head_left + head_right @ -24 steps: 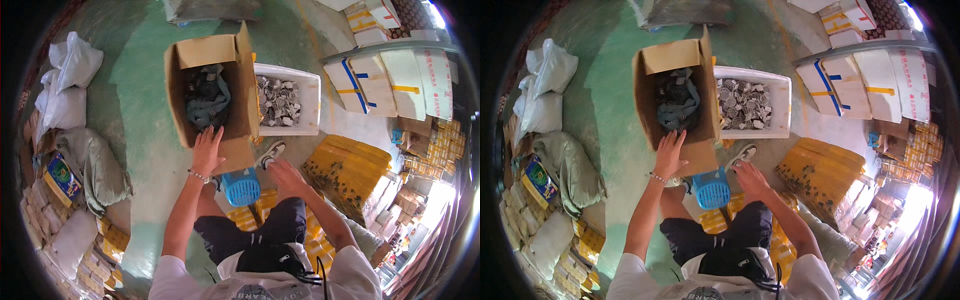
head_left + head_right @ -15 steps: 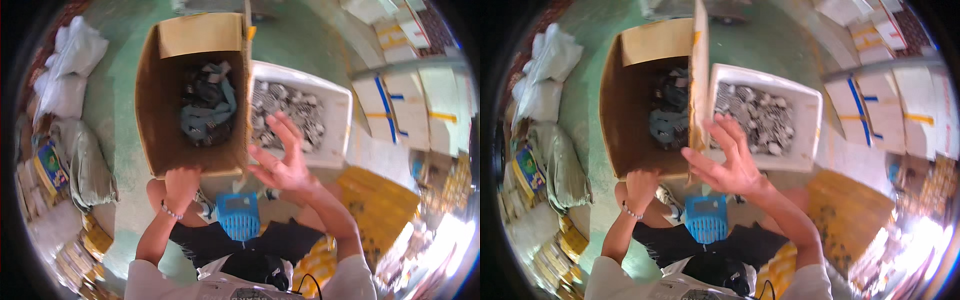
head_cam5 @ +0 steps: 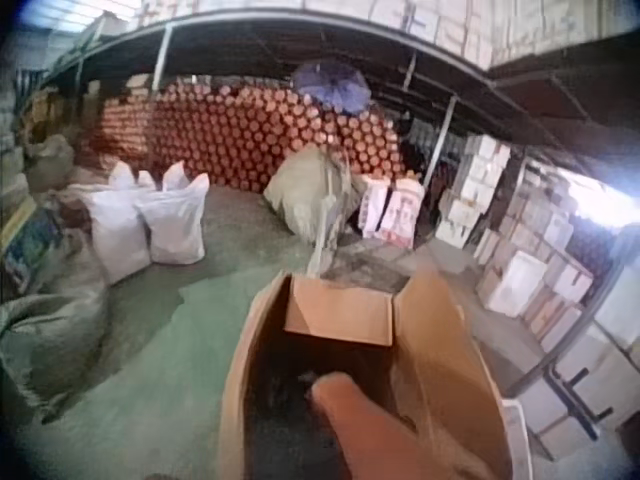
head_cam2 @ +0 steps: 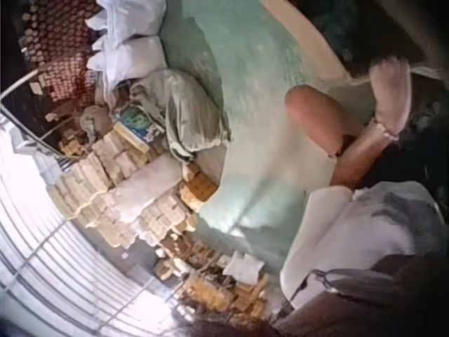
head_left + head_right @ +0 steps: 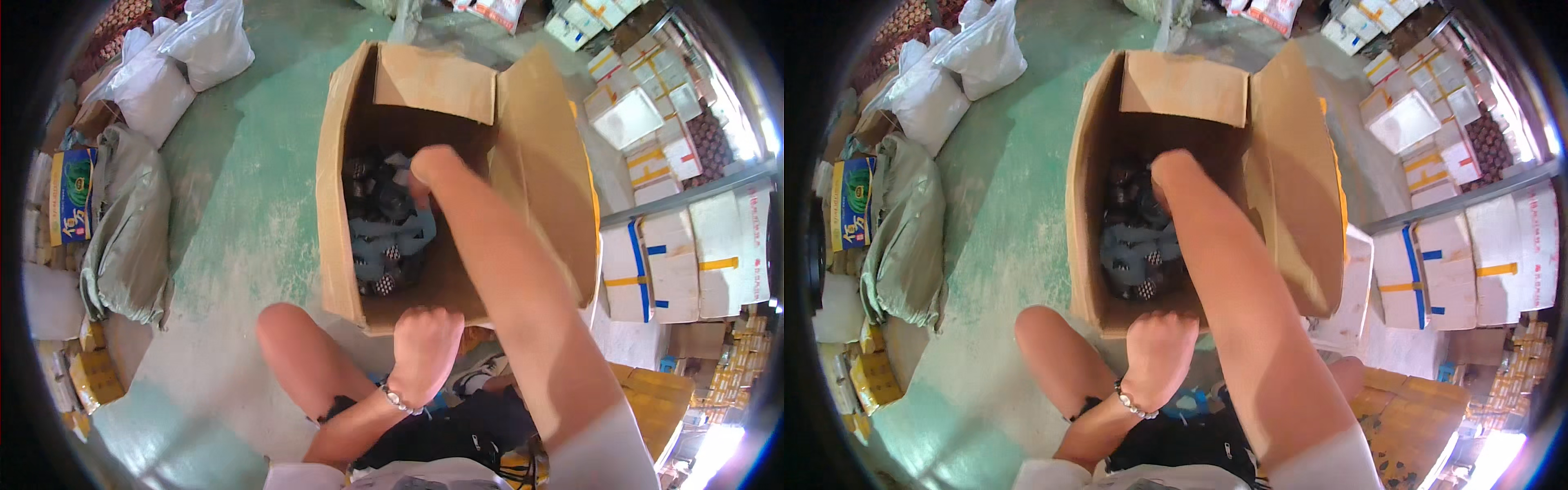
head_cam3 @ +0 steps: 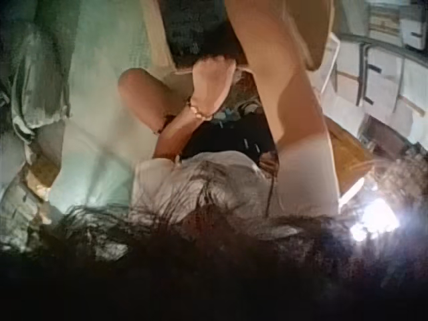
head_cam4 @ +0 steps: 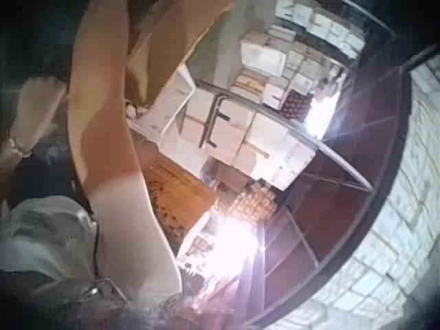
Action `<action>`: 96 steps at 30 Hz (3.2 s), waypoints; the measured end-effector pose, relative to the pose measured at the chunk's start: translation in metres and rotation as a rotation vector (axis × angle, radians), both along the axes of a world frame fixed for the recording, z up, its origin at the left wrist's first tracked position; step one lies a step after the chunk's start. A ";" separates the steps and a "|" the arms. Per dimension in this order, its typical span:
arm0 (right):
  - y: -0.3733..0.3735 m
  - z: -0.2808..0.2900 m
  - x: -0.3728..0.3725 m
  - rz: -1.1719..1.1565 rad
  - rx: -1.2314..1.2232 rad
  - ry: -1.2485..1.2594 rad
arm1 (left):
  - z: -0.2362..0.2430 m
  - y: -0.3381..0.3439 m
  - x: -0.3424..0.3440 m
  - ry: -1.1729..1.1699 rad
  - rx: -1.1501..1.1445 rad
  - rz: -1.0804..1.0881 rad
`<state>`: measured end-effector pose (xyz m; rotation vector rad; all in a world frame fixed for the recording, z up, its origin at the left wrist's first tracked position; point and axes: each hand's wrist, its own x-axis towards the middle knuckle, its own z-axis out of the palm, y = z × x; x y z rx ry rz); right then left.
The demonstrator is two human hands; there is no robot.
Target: The recorder is taking metal parts out of a box and applying adhesive labels to the back of each piece.
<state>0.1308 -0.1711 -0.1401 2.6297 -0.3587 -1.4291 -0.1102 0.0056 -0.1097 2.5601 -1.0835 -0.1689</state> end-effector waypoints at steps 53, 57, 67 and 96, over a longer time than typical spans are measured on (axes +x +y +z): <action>0.061 0.275 -0.220 0.427 0.995 -1.681 | 0.227 0.038 0.054 0.652 -1.507 0.041; 0.068 0.253 -0.203 0.304 1.413 -2.058 | 0.294 0.052 0.079 0.365 -1.413 -0.102; 0.113 0.127 -0.105 -0.383 1.344 -1.647 | 0.428 0.324 0.129 -0.916 -0.491 0.670; -0.056 0.208 -0.677 -0.909 0.446 -1.302 | -0.050 -0.086 0.075 1.231 -1.060 0.380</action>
